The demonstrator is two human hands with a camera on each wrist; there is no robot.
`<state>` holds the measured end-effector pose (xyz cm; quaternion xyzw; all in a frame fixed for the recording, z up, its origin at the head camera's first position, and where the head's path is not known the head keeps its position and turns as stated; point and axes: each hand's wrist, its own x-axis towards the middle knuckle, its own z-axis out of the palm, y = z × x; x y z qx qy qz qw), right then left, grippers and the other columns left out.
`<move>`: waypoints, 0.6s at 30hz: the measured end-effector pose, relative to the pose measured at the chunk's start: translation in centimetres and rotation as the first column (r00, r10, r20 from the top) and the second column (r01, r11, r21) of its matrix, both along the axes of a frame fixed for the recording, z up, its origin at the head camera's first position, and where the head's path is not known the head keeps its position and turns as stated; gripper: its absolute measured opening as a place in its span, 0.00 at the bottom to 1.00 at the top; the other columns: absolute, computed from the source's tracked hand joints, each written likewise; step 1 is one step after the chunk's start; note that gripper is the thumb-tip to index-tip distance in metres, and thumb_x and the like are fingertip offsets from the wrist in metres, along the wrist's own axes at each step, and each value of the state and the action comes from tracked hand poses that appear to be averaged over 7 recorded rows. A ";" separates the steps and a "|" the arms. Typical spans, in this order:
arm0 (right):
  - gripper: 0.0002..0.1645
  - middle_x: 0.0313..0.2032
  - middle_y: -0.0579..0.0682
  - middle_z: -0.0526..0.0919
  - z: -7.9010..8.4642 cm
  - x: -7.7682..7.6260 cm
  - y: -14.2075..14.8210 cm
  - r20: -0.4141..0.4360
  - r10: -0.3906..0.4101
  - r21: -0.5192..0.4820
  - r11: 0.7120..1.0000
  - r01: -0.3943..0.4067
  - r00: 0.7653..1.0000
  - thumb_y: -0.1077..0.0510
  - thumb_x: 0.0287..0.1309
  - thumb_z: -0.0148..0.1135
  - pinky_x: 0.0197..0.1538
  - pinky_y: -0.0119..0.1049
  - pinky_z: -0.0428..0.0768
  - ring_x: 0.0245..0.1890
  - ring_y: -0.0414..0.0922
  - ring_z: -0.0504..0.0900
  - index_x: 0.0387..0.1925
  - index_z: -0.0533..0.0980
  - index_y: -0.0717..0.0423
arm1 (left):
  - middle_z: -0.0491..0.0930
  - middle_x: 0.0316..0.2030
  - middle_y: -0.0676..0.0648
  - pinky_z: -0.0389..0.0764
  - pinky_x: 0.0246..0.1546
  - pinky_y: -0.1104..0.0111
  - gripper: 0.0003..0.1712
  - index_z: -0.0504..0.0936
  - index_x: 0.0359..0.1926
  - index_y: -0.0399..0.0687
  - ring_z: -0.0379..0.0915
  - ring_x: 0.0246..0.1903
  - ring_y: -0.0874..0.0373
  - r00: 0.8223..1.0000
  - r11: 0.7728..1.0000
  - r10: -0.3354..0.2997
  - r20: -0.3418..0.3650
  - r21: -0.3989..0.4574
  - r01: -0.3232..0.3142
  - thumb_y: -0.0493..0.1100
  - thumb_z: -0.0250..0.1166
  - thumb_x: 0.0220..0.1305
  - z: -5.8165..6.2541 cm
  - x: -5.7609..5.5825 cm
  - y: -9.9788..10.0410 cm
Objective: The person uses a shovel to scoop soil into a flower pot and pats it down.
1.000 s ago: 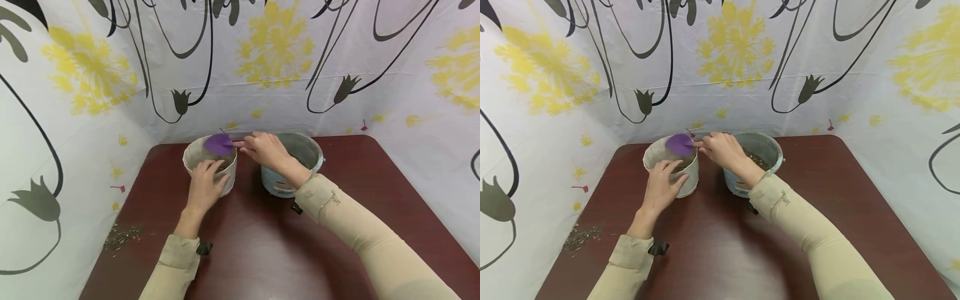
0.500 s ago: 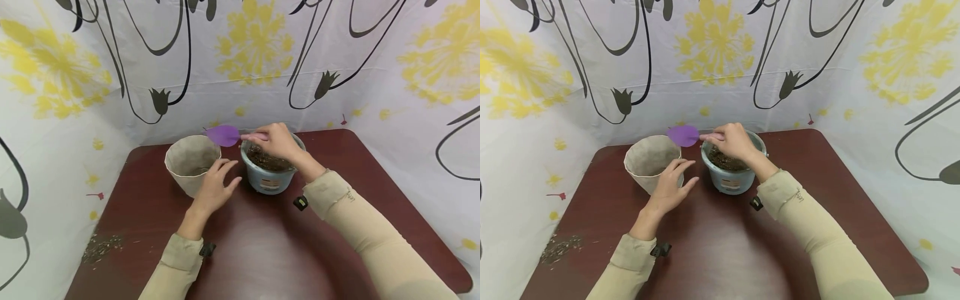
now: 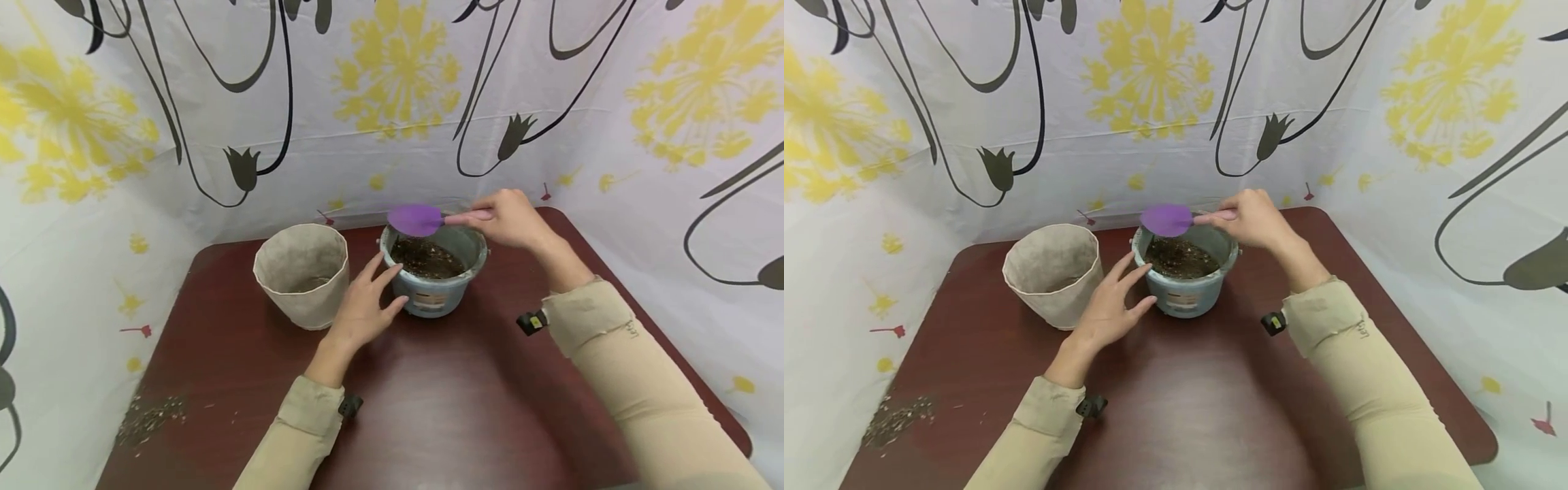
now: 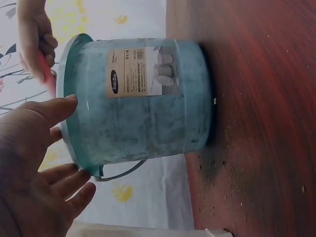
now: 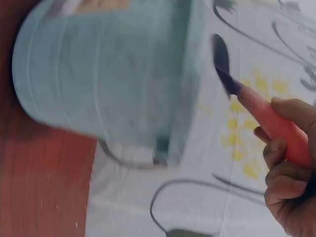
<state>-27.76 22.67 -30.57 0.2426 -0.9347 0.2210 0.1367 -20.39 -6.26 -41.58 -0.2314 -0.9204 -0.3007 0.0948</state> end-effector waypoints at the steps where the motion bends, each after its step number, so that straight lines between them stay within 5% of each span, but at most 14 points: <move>1: 0.12 0.20 0.45 0.85 0.1 0.0 0.5 0.000 -0.007 0.010 1.000 0.007 1.000 0.50 0.65 0.68 0.31 0.41 0.75 0.20 0.44 0.76 0.33 0.90 0.51 | 0.54 0.78 0.41 0.65 0.67 0.42 0.34 0.71 0.73 0.54 0.62 0.70 0.39 1.000 1.000 0.005 -0.002 0.003 -0.005 0.52 0.68 0.68 -0.1 0.0 0.1; 12: 0.10 0.31 0.57 0.89 0.0 0.4 2.6 0.003 -0.092 0.178 0.980 0.090 0.996 0.53 0.56 0.74 0.39 0.56 0.81 0.34 0.59 0.86 0.32 0.89 0.57 | 0.58 0.76 0.40 0.65 0.67 0.45 0.31 0.74 0.71 0.56 0.61 0.71 0.41 0.997 0.997 0.040 -0.073 -0.070 -0.045 0.55 0.66 0.69 0.3 -0.2 0.4; 18: 0.13 0.28 0.60 0.86 -0.9 0.5 1.5 -0.022 -0.184 0.294 0.938 0.182 0.983 0.52 0.57 0.72 0.31 0.58 0.79 0.29 0.63 0.83 0.24 0.83 0.56 | 0.55 0.77 0.38 0.64 0.68 0.44 0.31 0.74 0.71 0.58 0.57 0.73 0.41 0.998 0.996 0.042 -0.055 -0.080 -0.046 0.56 0.65 0.70 0.3 -0.2 0.6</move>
